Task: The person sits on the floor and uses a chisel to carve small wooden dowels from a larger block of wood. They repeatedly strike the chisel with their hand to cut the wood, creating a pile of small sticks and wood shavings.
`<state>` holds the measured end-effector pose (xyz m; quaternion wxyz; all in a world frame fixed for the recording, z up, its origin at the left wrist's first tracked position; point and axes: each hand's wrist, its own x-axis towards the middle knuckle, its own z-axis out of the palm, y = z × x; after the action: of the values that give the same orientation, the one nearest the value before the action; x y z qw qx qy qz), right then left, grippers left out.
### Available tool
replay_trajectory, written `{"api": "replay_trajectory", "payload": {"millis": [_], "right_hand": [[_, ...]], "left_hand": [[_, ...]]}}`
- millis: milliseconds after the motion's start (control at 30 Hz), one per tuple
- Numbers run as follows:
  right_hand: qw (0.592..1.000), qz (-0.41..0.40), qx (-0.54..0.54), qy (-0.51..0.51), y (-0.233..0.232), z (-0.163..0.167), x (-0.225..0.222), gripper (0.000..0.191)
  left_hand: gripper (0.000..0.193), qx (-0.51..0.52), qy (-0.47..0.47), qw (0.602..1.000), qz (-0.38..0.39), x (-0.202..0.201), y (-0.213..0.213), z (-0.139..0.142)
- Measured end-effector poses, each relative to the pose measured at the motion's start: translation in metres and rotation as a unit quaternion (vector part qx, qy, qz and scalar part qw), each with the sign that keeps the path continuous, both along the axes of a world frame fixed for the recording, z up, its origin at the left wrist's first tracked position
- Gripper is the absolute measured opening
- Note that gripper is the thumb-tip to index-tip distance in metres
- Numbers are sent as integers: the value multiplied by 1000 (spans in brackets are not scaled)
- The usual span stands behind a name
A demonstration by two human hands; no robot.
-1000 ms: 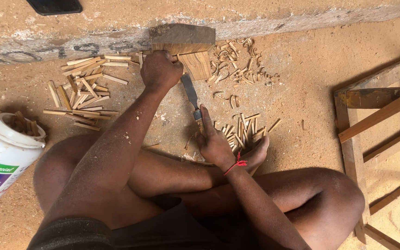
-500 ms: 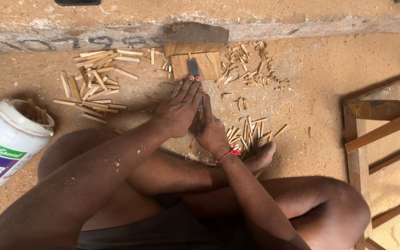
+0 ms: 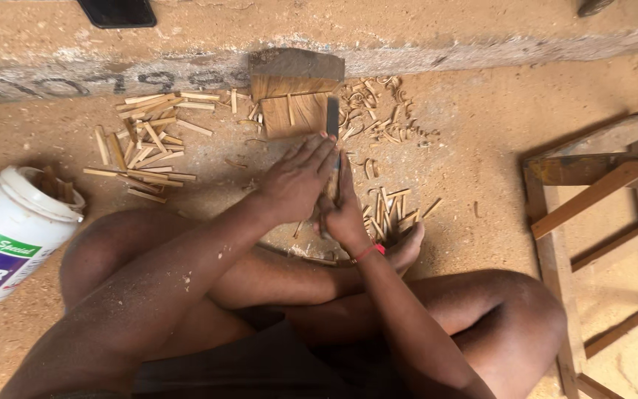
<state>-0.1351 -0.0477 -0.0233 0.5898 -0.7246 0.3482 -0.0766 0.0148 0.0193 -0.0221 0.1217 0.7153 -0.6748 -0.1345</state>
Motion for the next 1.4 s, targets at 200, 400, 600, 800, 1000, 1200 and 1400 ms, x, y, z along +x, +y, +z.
{"api": "replay_trajectory", "payload": {"millis": [200, 400, 600, 800, 1000, 1200, 1400], "right_hand": [[978, 86, -140, 129, 19, -4, -23, 93], [962, 101, -201, 153, 26, -21, -14, 93], [951, 125, -241, 147, 23, -30, -13, 95], [947, 124, -233, 183, 23, -33, -7, 91], [950, 113, -238, 167, 14, -39, 23, 100], [947, 104, -115, 281, 3, -30, 47, 102], [968, 85, -115, 206, 9, -25, 50, 96]], "left_hand": [[79, 55, -8, 998, 16, -15, 11, -9], [90, 100, -4, 995, 17, -5, 15, -11], [92, 74, 12, 997, 30, -1, 16, -16], [104, 95, 21, 995, 19, 4, 17, -5], [111, 134, 7, 991, 26, 29, 3, -4], [116, 143, 2, 989, 21, 43, -8, -2], [106, 160, 26, 986, 40, 45, -7, 16]]}}
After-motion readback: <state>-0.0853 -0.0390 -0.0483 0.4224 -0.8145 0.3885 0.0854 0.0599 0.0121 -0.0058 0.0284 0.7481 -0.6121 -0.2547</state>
